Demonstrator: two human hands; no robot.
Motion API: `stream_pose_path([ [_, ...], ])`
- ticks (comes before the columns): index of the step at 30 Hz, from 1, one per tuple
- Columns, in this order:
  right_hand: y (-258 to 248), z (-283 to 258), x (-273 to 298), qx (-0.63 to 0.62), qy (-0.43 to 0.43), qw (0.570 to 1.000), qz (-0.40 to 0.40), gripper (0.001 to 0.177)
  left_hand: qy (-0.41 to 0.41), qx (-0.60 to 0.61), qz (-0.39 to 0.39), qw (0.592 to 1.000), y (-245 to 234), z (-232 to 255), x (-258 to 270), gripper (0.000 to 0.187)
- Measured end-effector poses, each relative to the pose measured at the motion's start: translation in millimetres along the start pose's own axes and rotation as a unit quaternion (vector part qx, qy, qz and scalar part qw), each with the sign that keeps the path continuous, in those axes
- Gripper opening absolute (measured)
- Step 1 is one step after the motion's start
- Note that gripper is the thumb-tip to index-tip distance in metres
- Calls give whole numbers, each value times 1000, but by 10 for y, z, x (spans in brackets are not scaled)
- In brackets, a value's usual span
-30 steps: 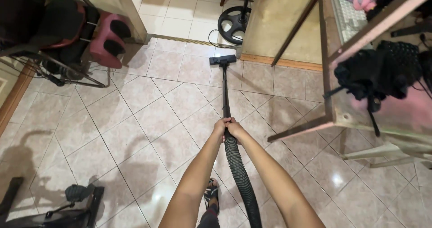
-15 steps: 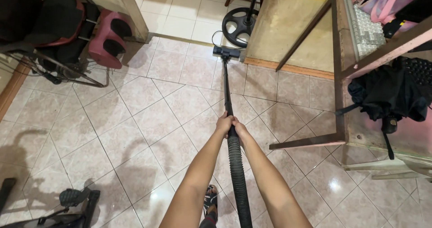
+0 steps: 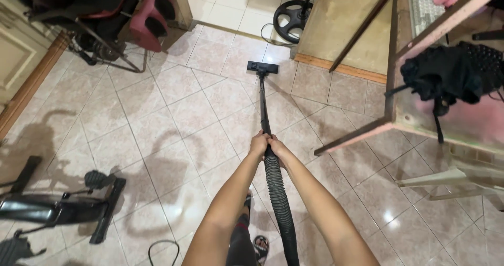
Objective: The person vacuums the tiled floor using a vacuum cleaner, moving chairs aside to vacuum under desks and across the room.
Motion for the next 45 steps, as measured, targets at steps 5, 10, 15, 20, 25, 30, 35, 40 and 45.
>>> stream_pose_path([
  [5, 185, 467, 718, 51, 15, 999, 5, 34, -1, 61, -7, 998, -288, -411, 691, 70],
  [10, 393, 694, 1210, 78, 38, 996, -9, 31, -56, 56, 2, 997, -575, -503, 1319, 68],
  [15, 535, 826, 1336, 95, 18, 995, -24, 30, -20, 91, -12, 996, -736, -535, 1545, 60],
  [20, 618, 617, 932, 85, 26, 996, -9, 29, -51, 55, -2, 997, -777, -203, 1294, 61],
  [25, 780, 236, 333, 47, 26, 999, 5, 29, -44, 32, 9, 999, -809, 167, 585, 63],
  [30, 1025, -253, -322, 22, 10, 1000, 0, 27, -41, 3, -10, 999, -887, 638, -212, 71],
  [35, 1243, -633, -929, -12, 19, 999, 32, 43, -13, -15, -11, 1000, -973, 952, -1074, 73],
  [40, 1230, -859, -1533, -25, 20, 997, 72, 64, -6, -72, 11, 997, -928, 1160, -1714, 69],
  [45, 1193, -1104, -2172, -32, 2, 997, 74, 62, -26, -84, 8, 996, -876, 1524, -2139, 70],
])
Point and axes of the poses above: each hand's wrist, its own x-axis away from the middle knuckle, its own y-axis out of the palm, z = x × y, the point moved 6 cm from there along -x, towards the middle knuckle, and after that the axes turned 2 degrees about z, right-handed, at the moved point
